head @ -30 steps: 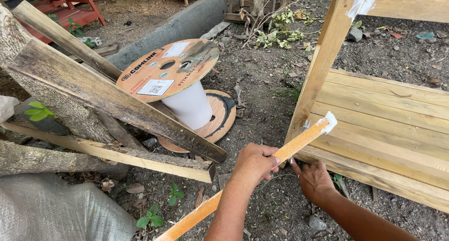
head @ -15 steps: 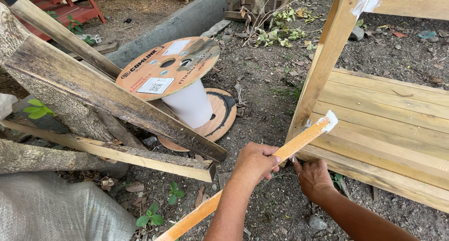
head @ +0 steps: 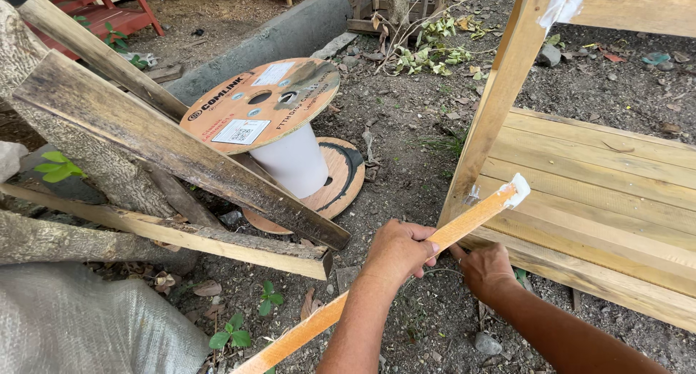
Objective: The person applies white wood filler to the joints and seams of an unfinished wooden bench frame using a flat wooden stick, scooping filler from a large yellow container and pressing it into gaps along the frame rails and legs, working around the furniture piece.
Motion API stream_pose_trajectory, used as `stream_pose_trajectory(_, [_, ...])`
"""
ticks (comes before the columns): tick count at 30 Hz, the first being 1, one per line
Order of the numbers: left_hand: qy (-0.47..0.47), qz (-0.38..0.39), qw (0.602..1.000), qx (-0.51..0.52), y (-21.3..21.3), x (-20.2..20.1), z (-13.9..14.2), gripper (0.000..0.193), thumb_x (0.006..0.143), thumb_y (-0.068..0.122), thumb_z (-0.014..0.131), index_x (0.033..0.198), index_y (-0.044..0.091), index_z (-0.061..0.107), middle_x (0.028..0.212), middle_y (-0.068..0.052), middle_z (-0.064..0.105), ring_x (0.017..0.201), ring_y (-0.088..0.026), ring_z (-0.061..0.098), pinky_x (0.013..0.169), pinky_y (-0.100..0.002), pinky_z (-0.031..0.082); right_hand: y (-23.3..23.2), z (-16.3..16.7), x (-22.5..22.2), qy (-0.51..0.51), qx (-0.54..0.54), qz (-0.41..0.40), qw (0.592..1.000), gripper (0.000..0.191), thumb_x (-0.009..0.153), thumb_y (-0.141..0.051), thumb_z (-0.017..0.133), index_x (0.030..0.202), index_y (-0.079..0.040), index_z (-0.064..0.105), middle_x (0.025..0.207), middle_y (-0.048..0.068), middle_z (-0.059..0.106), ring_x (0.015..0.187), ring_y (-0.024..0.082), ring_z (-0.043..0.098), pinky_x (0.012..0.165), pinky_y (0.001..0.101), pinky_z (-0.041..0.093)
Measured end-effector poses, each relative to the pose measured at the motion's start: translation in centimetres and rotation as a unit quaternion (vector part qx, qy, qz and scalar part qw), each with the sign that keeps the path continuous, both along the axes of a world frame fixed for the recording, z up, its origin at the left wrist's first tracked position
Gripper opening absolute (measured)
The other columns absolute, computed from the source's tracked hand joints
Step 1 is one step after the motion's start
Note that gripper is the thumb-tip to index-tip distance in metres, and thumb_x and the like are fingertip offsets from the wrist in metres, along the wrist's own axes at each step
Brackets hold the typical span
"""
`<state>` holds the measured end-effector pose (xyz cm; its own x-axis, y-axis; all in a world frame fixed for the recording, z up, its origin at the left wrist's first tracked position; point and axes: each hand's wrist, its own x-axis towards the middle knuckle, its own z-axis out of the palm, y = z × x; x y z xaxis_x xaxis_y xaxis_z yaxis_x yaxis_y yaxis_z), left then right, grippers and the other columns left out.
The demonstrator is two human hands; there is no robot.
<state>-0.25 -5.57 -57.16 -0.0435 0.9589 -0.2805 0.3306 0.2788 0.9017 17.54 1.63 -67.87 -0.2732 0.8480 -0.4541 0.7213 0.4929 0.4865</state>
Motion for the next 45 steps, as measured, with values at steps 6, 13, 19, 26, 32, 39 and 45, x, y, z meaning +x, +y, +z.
stream_pose_trajectory(6, [0.009, 0.01, 0.999, -0.033, -0.1, 0.1, 0.2, 0.032, 0.088, 0.015, 0.072, 0.119, 0.018, 0.077, 0.076, -0.004, 0.077, 0.052, -0.009, 0.062, 0.052, -0.028, 0.053, -0.6, -0.1, 0.8, -0.024, -0.007, 0.028, 0.999, 0.07, 0.107, -0.023, 0.049, 0.165, -0.019, 0.011, 0.09, 0.002, 0.065, 0.086, 0.017, 0.062, 0.086, 0.0376, 0.04])
stream_pose_trajectory(13, [-0.012, 0.001, 1.0, -0.008, -0.2, 0.1, -0.1, 0.031, 0.087, 0.012, 0.072, 0.117, 0.014, 0.08, 0.074, -0.005, 0.076, 0.051, -0.009, 0.062, 0.051, -0.026, 0.054, -0.5, -0.6, 0.8, -0.005, 0.006, 0.036, 0.999, 0.073, 0.106, -0.019, 0.046, 0.167, -0.017, 0.006, 0.106, 0.005, 0.067, 0.1, 0.02, 0.064, 0.092, 0.0387, 0.042])
stream_pose_trajectory(19, [-0.011, 0.011, 1.0, -0.024, -0.5, -0.2, 0.2, 0.031, 0.086, 0.013, 0.072, 0.116, 0.017, 0.081, 0.074, -0.005, 0.075, 0.05, -0.009, 0.061, 0.05, -0.027, 0.052, -0.3, -0.9, -0.1, -0.029, -0.015, 0.032, 0.999, 0.073, 0.107, -0.024, 0.045, 0.166, -0.02, 0.004, 0.109, 0.006, 0.065, 0.101, 0.02, 0.062, 0.095, 0.0411, 0.04])
stream_pose_trajectory(26, [0.003, 0.005, 1.0, -0.02, -0.3, -0.2, 0.3, 0.031, 0.087, 0.014, 0.072, 0.117, 0.018, 0.08, 0.075, -0.005, 0.076, 0.051, -0.01, 0.062, 0.05, -0.027, 0.053, -0.4, -0.2, 1.4, -0.021, -0.003, 0.035, 0.999, 0.077, 0.108, -0.021, 0.045, 0.168, -0.014, -0.002, 0.097, 0.006, 0.064, 0.086, 0.018, 0.06, 0.086, 0.0372, 0.046])
stream_pose_trajectory(32, [0.01, -0.006, 1.0, -0.025, 0.0, 0.3, -0.1, 0.03, 0.089, 0.014, 0.072, 0.118, 0.019, 0.079, 0.075, -0.004, 0.077, 0.051, -0.01, 0.063, 0.051, -0.026, 0.054, -0.3, 0.1, 2.2, 0.042, 0.009, 0.001, 0.999, 0.085, 0.102, -0.017, 0.051, 0.166, -0.014, -0.004, 0.108, 0.009, 0.063, 0.092, 0.021, 0.063, 0.091, 0.0413, 0.044])
stream_pose_trajectory(39, [-0.001, 0.004, 0.999, -0.036, 0.0, 0.2, -0.1, 0.029, 0.09, 0.013, 0.072, 0.118, 0.018, 0.079, 0.077, -0.005, 0.077, 0.051, -0.008, 0.063, 0.051, -0.027, 0.054, 0.0, -0.5, 1.7, 0.038, -0.011, -0.022, 0.999, 0.08, 0.103, -0.016, 0.049, 0.167, -0.019, 0.001, 0.112, 0.009, 0.065, 0.096, 0.021, 0.067, 0.094, 0.0404, 0.046])
stream_pose_trajectory(45, [-0.009, 0.006, 0.999, -0.033, -0.2, 0.1, -0.1, 0.03, 0.089, 0.013, 0.072, 0.118, 0.017, 0.08, 0.076, -0.006, 0.077, 0.05, -0.009, 0.061, 0.05, -0.026, 0.053, -0.2, -1.1, 1.0, 0.041, -0.005, -0.01, 0.999, 0.078, 0.104, -0.015, 0.047, 0.167, -0.025, 0.003, 0.111, 0.007, 0.068, 0.102, 0.022, 0.066, 0.1, 0.0414, 0.043])
